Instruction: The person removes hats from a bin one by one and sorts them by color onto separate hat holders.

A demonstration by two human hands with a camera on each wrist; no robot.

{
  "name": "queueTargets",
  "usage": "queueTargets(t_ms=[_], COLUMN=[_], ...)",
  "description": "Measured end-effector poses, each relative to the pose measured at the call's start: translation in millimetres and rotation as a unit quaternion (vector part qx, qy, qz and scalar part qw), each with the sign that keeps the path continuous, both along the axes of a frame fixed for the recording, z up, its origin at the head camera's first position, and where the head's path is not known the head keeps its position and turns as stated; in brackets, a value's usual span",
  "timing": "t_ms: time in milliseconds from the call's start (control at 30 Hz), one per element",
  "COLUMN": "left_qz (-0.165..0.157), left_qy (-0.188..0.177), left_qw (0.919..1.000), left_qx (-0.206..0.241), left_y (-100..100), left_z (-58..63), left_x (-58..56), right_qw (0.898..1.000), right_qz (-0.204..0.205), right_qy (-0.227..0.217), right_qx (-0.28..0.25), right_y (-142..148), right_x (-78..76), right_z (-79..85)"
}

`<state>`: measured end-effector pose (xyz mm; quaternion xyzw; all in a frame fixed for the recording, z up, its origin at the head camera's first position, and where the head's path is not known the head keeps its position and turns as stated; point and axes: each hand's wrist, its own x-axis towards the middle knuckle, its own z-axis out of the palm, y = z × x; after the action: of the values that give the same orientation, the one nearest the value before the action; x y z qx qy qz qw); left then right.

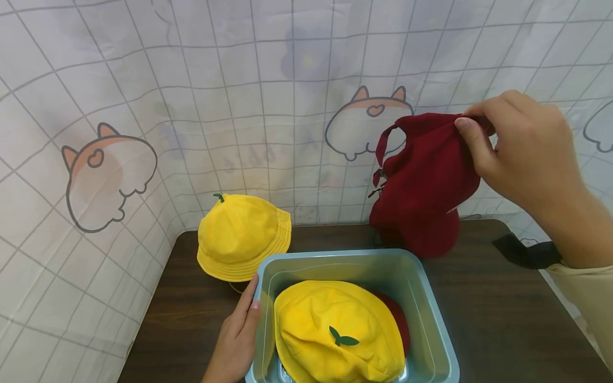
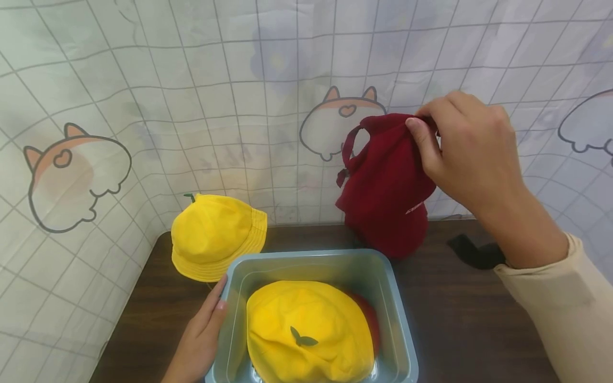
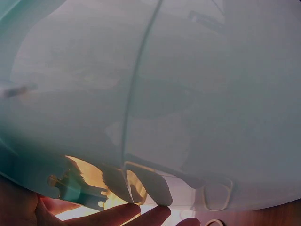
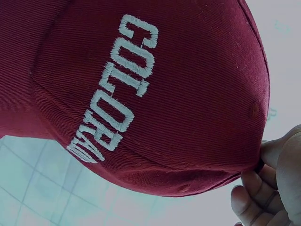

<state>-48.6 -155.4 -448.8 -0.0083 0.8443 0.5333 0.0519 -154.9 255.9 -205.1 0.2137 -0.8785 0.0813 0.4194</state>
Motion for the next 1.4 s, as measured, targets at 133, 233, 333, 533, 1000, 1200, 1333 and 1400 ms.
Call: queueTargets(t_ms=[133, 233, 333, 533, 1000, 1200, 1333, 1400], left_qz=[0.003, 0.005, 0.005, 0.005, 0.003, 0.003, 0.005, 0.006], left_qy=[0.001, 0.003, 0.003, 0.002, -0.001, -0.001, 0.000, 0.000], left_qw=[1.0000, 1.0000, 1.0000, 1.0000, 1.0000, 1.0000, 1.0000, 1.0000], left_qx=[-0.001, -0.002, -0.002, -0.003, 0.002, 0.002, -0.002, -0.002], left_y=[0.9, 1.5, 1.7, 2.2, 5.1, 6.6, 7.3, 7.7], left_z=[-0.2, -0.6, -0.6, -0.3, -0.4, 0.5, 0.6, 0.6], left_x=[0.4, 0.6, 0.6, 0.0, -1.8, -2.5, -2.7, -2.8], right_qw=[1.000, 1.000, 0.999, 0.998, 0.991, 0.988, 0.987, 0.988], right_qz=[-0.012, -0.019, -0.025, -0.041, -0.085, -0.096, -0.099, -0.097], right_qy=[-0.004, -0.009, -0.015, -0.038, -0.098, -0.120, -0.126, -0.123], right_qx=[-0.002, -0.004, -0.012, -0.027, -0.017, -0.010, -0.006, -0.005], right_y=[2.7, 4.0, 5.1, 9.6, 15.2, 16.5, 18.8, 20.5], right_x=[-8.4, -15.2, -23.0, -39.7, -70.4, -79.6, -84.6, -86.9], right_z=[-1.4, -2.1, -3.4, -8.2, -23.6, -31.1, -37.7, -41.7])
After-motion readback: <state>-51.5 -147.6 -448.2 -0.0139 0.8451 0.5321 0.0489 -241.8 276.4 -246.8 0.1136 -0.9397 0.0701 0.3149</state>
